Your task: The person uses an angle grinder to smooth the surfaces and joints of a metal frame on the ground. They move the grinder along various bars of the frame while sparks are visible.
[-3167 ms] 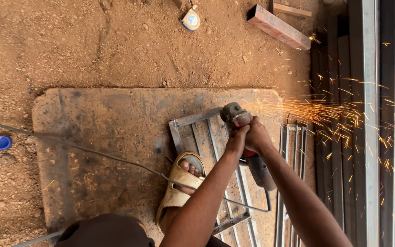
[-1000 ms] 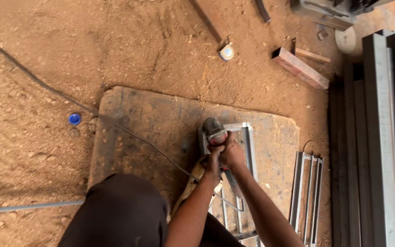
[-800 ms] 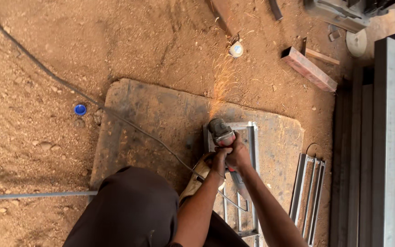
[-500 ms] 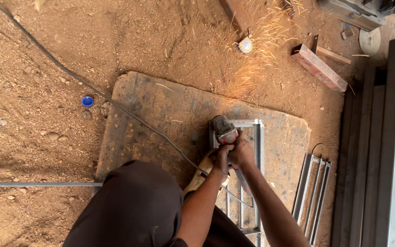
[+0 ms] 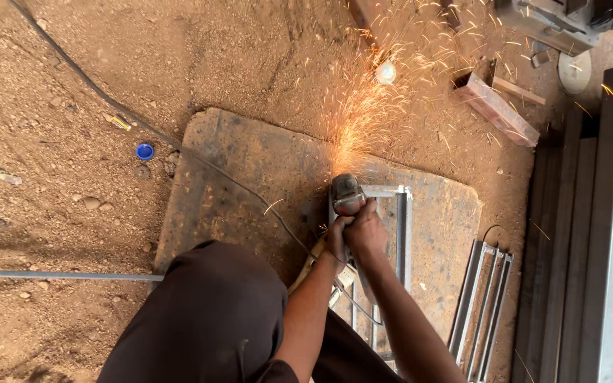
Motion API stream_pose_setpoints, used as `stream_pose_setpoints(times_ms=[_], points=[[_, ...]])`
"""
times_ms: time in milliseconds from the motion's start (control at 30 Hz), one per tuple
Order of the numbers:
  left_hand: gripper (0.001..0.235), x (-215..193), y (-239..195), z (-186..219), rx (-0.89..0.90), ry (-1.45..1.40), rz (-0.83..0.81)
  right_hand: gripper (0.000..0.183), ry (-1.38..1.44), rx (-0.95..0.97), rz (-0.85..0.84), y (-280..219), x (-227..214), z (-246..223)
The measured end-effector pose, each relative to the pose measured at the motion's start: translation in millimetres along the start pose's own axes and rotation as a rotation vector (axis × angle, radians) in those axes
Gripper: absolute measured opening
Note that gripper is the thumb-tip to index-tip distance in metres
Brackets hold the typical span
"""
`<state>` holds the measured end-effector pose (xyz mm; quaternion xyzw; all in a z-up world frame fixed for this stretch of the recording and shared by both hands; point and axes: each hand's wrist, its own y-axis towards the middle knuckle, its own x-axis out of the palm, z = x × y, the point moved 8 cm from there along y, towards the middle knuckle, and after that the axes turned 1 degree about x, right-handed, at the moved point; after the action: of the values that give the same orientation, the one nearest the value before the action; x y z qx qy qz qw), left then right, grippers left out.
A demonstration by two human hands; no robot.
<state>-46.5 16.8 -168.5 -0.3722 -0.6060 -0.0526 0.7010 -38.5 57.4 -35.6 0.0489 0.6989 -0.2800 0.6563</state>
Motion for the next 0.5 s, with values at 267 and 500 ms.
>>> stream_pose_setpoints(times_ms=[267,500], points=[[0.042,-11.3,11.1,-3.9,-0.127,0.254,0.024,0.05,0.106,0.089,-0.008,1.8,-2.1,1.2],[0.044,-5.8,8.3,-17.3,-0.134,0.343,0.05,0.059,0.085,0.065,0.109,8.4,4.4,31.0]])
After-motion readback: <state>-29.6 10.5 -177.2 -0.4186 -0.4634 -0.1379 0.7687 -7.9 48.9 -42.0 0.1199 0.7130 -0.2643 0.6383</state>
